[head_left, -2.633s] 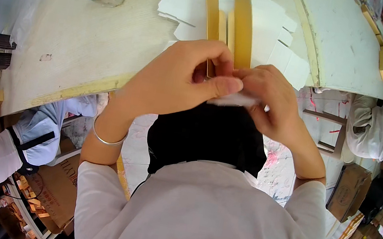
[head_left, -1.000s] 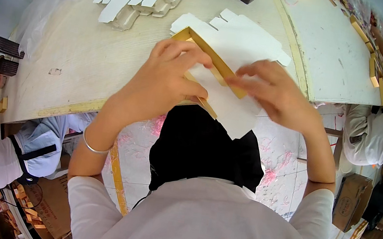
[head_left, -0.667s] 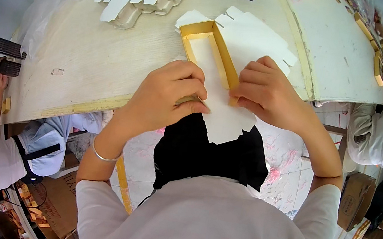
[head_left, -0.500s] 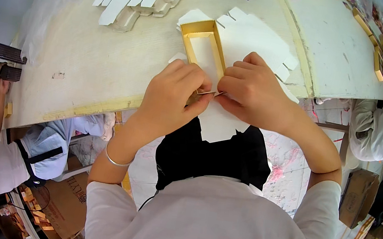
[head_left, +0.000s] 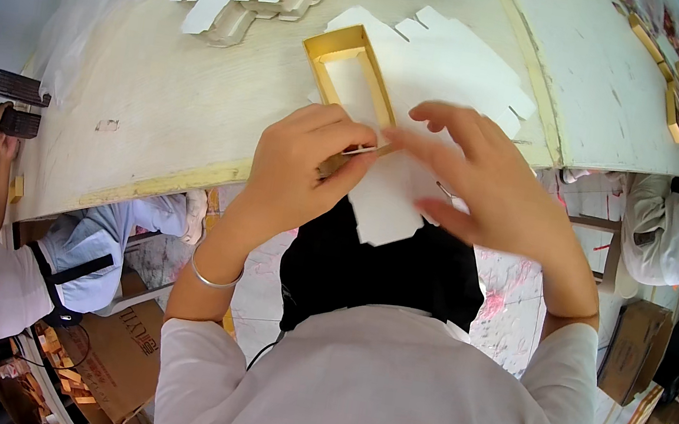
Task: The person folds white cardboard pieces into small rectangular boxes and inserts black rectangular inserts into each one. The person repeatedly picks up a flat cardboard piece, folds it into a box shape, places a black insert inside, and sets the completed unit aside on the table.
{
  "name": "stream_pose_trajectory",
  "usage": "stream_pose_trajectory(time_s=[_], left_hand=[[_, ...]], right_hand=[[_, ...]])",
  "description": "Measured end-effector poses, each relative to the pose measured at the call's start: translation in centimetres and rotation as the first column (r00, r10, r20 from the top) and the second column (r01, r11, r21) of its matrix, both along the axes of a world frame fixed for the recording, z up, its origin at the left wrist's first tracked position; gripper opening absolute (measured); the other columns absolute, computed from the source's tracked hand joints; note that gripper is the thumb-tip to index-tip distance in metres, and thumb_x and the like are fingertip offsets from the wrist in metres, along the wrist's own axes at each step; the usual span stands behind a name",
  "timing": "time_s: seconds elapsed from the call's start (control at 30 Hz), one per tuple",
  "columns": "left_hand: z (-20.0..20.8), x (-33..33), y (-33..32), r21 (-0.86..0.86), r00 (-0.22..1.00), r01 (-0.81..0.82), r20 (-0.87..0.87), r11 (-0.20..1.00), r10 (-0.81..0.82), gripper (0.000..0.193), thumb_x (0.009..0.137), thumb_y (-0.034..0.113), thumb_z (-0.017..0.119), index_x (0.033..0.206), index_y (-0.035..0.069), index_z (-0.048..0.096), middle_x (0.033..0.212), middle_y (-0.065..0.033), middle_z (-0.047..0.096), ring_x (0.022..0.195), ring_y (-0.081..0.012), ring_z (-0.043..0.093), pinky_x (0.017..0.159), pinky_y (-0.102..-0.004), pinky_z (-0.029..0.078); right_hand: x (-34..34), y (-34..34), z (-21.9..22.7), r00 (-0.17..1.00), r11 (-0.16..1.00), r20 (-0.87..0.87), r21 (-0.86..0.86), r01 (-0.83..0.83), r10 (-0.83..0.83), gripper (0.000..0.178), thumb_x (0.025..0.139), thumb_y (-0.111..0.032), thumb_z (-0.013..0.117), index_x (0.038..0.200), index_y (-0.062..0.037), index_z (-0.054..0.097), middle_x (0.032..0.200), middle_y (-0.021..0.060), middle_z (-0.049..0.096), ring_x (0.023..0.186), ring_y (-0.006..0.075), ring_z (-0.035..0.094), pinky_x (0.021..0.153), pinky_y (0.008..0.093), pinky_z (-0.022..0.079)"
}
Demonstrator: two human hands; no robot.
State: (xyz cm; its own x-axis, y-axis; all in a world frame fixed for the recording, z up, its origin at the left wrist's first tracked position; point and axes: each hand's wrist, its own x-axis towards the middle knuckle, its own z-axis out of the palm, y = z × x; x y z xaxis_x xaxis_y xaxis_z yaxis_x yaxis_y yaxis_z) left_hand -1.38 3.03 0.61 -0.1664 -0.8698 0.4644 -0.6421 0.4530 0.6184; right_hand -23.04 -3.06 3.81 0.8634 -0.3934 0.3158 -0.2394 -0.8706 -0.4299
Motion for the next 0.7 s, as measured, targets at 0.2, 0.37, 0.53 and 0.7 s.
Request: stream_pose_trajectory(time_s=[0.2, 0.37, 0.53, 0.7], left_hand=[[0.0, 0.6, 0.5, 0.089, 0.991, 0.119, -0.067, 0.989, -0.113, 0.008, 0.074, 0.008, 0.071, 0.079, 0.006, 0.065, 0.070, -0.0043, 0.057, 0.064, -0.0212, 0.055, 0.057, -0.0309, 0.043], [0.0, 1.4, 0.4, 0.107, 0.971, 0.205, -0.144, 0.973, -0.189, 0.013, 0.082, 0.013, 0.070, 0.088, 0.004, 0.062, 0.076, -0.0077, 0.059, 0.067, -0.0212, 0.056, 0.058, -0.0299, 0.044], [-0.5, 0.7, 1.1, 0.097, 0.924, 0.163, -0.364, 0.982, -0.118, 0.020, 0.090, 0.015, 0.064, 0.104, 0.004, 0.054, 0.093, -0.0115, 0.060, 0.064, -0.0182, 0.056, 0.058, -0.0290, 0.047], [-0.7, 0.1, 1.3, 0.064, 0.936, 0.031, -0.352, 0.997, -0.007, 0.025, 0.090, 0.014, 0.064, 0.109, 0.002, 0.053, 0.123, -0.0136, 0.050, 0.078, -0.0112, 0.055, 0.065, -0.0221, 0.045]], right_hand=[[-0.1, 2.5, -3.1, 0.992, 0.892, 0.129, -0.448, 0.055, 0.003, 0.029, 0.070, -0.008, 0.070, 0.098, -0.0034, 0.064, 0.117, 0.0177, 0.056, 0.100, 0.0289, 0.057, 0.082, 0.0392, 0.045], [1.5, 0.6, -2.4, 0.946, 0.992, 0.323, -0.112, 0.059, -0.020, 0.024, 0.069, -0.002, 0.072, 0.090, -0.0033, 0.061, 0.092, 0.0100, 0.058, 0.083, 0.0262, 0.057, 0.072, 0.0365, 0.045], [2.7, 1.0, -2.0, 0.890, 0.808, 0.331, 0.585, 0.068, -0.315, 0.029, 0.076, 0.005, 0.068, 0.100, -0.0042, 0.057, 0.092, 0.0128, 0.055, 0.078, 0.0267, 0.057, 0.065, 0.0339, 0.047], [3.0, 1.4, -3.2, 0.916, 0.974, 0.364, 0.202, 0.100, -0.170, 0.030, 0.078, 0.003, 0.066, 0.106, -0.0031, 0.056, 0.114, 0.0186, 0.049, 0.079, 0.0284, 0.058, 0.066, 0.0358, 0.048]])
